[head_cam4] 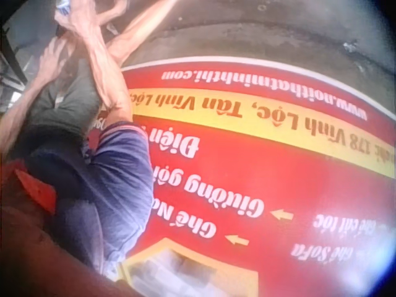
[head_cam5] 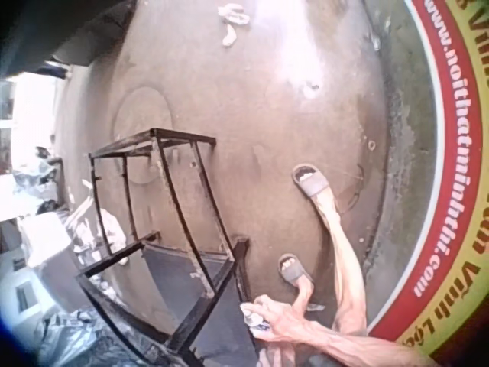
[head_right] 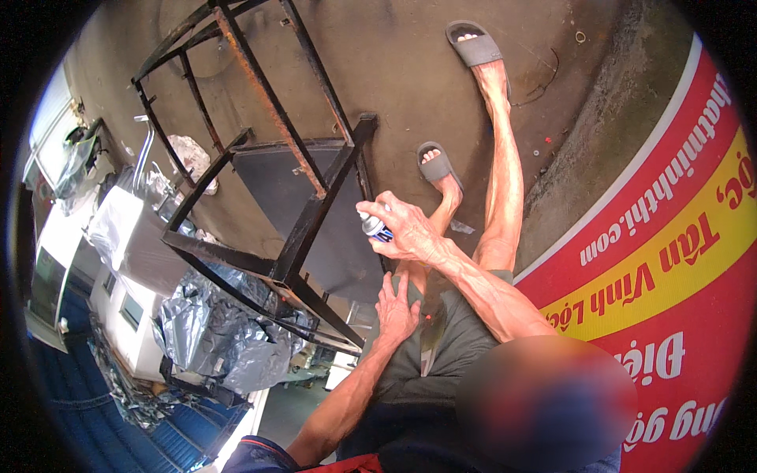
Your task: The person wipes a metal frame with a blue cloth, then uses a spray can to apply black paint to the frame. The person moves around the frame to cover different sides and sections.
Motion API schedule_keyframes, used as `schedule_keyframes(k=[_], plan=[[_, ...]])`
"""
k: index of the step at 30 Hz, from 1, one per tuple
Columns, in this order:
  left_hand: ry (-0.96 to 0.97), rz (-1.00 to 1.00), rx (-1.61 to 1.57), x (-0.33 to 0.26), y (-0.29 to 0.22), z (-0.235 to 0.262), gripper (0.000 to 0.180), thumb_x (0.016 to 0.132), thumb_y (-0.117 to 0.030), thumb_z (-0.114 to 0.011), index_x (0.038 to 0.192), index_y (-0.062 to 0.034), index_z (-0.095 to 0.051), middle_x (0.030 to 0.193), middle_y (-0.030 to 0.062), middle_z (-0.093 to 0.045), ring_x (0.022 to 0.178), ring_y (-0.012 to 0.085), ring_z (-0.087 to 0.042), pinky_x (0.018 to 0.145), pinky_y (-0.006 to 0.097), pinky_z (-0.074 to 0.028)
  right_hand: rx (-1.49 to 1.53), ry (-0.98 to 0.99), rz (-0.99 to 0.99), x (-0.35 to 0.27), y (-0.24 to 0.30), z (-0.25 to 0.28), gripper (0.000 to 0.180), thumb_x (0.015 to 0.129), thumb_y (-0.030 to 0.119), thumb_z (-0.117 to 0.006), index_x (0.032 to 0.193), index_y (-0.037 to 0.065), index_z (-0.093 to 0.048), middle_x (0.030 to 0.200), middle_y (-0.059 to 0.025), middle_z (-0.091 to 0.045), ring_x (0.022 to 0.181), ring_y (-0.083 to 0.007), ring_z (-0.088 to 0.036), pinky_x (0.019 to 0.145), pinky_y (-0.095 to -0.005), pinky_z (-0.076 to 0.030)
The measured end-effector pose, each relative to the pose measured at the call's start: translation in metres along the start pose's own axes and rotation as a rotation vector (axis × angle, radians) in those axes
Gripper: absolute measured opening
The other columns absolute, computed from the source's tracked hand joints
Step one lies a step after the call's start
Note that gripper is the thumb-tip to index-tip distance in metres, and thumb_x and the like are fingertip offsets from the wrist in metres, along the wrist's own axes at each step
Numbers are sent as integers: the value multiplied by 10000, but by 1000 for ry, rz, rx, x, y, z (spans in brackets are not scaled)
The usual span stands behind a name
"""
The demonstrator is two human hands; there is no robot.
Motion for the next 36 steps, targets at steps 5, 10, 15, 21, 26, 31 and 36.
schedule_keyframes(k=[5,10,15,21,26,31,36], plan=[[-62,-45,-58,-2,2,10,911,898,-186,-789,1683,-177,-329,1717,314,-195,1460,529,-403,1114,662,-413,-34,-241,94,50,27,10,720,772,136,-835,1443,148,-573,1179,-188,-593,972,-428,-708,791,-485,-622],[-131,-107,-102,-8,10,23,916,896,-188,-793,1684,-154,-328,1734,327,-153,1497,522,-378,1134,644,-408,-139,-678,291,118,83,66,792,755,89,-893,1465,134,-545,1205,-214,-602,1019,-403,-708,824,-467,-630],[-174,-151,-135,-15,23,29,931,894,-208,-807,1683,-122,-321,1744,330,-152,1546,521,-318,1187,629,-370,-264,-757,423,152,128,94,761,756,110,-892,1432,135,-543,1185,-208,-614,1013,-401,-705,840,-468,-632],[-248,-216,-70,-31,48,25,908,891,-256,-798,1672,-108,-358,1750,337,-130,1574,519,-273,1185,685,-308,-318,-480,307,93,118,35,703,796,125,-846,1437,146,-558,1192,-204,-611,1004,-436,-706,833,-510,-611],[-256,-263,-95,-54,82,7,888,884,-241,-802,1656,-91,-388,1746,337,-151,1582,528,-253,1186,694,-297,-369,-330,68,-10,101,-28,727,765,136,-851,1436,119,-571,1222,-203,-623,1110,-435,-677,909,-511,-602],[-163,-288,-58,-83,102,-25,885,878,-233,-808,1654,-99,-402,1748,330,-156,1582,537,-244,1198,696,-289,-379,-365,27,-13,109,-35,684,781,137,-843,1410,113,-575,1203,-191,-637,1108,-420,-686,933,-504,-594],[-69,-257,-38,-98,107,-44,866,887,-250,-804,1649,-105,-417,1752,325,-151,1584,544,-236,1217,698,-277,-291,-794,231,83,143,35,706,800,167,-868,1428,153,-545,1194,-213,-615,1018,-431,-707,824,-541,-606]])
Point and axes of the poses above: each hand's wrist, its own x-axis towards the middle knuckle, its own z-axis out of the back of the hand, y = z × x, the point moved 6 cm from there along x, towards the middle knuckle
